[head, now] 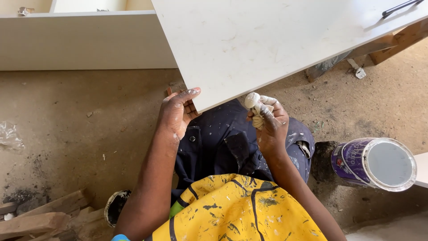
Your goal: Applying white finish or paint to the edges and surfaces of furniture panels using a rag.
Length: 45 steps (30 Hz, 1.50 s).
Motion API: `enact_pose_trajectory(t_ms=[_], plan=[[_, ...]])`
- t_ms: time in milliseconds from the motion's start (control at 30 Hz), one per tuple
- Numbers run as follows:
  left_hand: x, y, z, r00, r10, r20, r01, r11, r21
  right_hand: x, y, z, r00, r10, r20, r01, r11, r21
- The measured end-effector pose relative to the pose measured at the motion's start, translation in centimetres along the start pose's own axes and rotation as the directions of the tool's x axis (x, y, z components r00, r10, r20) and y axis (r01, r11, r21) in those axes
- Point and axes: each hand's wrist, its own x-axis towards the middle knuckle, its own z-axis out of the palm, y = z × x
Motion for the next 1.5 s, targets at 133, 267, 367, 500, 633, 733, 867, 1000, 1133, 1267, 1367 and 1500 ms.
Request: enact_pose_trajectory(t_ms=[133,267,367,500,633,733,867,1000,1133,1267,1367,1500], plan=[[-0.1,-0.2,0.0,1.000,0.001,0.006,-0.001,1.000,-0.006,-0.3,-0.1,0.6,1.000,-0.006,-0.004,0.006,1.000,0.008],[-1.0,0.1,0.4,1.000,-0.003,0.006,0.003,1.000,-0.009,-0.4,-0.6,1.2,0.990,-0.131,-0.052,0.118,0.972,-0.203],[-0.8,-0.2,0.2,1.000,-0.009,0.011,0.010,1.000,-0.017,0.5,0.5,0.2,0.961,-0.270,-0.053,0.236,0.906,-0.350],[-0.5,-0.6,0.1,0.999,-0.037,0.015,0.037,0.999,-0.009,0.6,2.4,-0.1,0.903,-0.429,-0.013,0.386,0.824,-0.415],[-1.2,-0.3,0.5,0.999,-0.044,0.024,0.044,0.999,0.000,5.4,3.3,-4.5,0.837,-0.545,0.055,0.511,0.740,-0.438],[-1.2,-0.5,0.2,0.997,-0.050,0.052,0.050,0.999,-0.005,6.2,1.7,-4.7,0.802,-0.596,0.043,0.537,0.687,-0.490],[-2.5,0.0,1.1,0.995,-0.049,0.089,0.060,0.991,-0.123,4.4,3.9,-3.1,0.785,-0.597,0.165,0.597,0.656,-0.462],[-2.9,-0.2,1.2,0.995,-0.051,0.088,0.072,0.963,-0.260,3.4,3.2,-1.8,0.766,-0.598,0.237,0.630,0.624,-0.462],[-2.5,-0.6,0.6,0.990,-0.069,0.120,0.100,0.958,-0.271,8.2,-0.7,-3.9,0.691,-0.709,0.141,0.670,0.556,-0.492],[-2.9,-1.0,0.9,0.989,-0.039,0.140,0.078,0.956,-0.284,12.3,-4.5,-6.1,0.635,-0.772,0.033,0.663,0.522,-0.537],[-3.3,-0.8,1.3,0.991,0.008,0.134,0.030,0.960,-0.278,13.5,-4.2,-8.4,0.678,-0.735,-0.009,0.611,0.570,-0.550],[-0.7,-1.7,0.4,0.991,0.068,0.112,-0.041,0.972,-0.231,11.1,1.8,-7.7,0.675,-0.730,0.105,0.668,0.545,-0.507]])
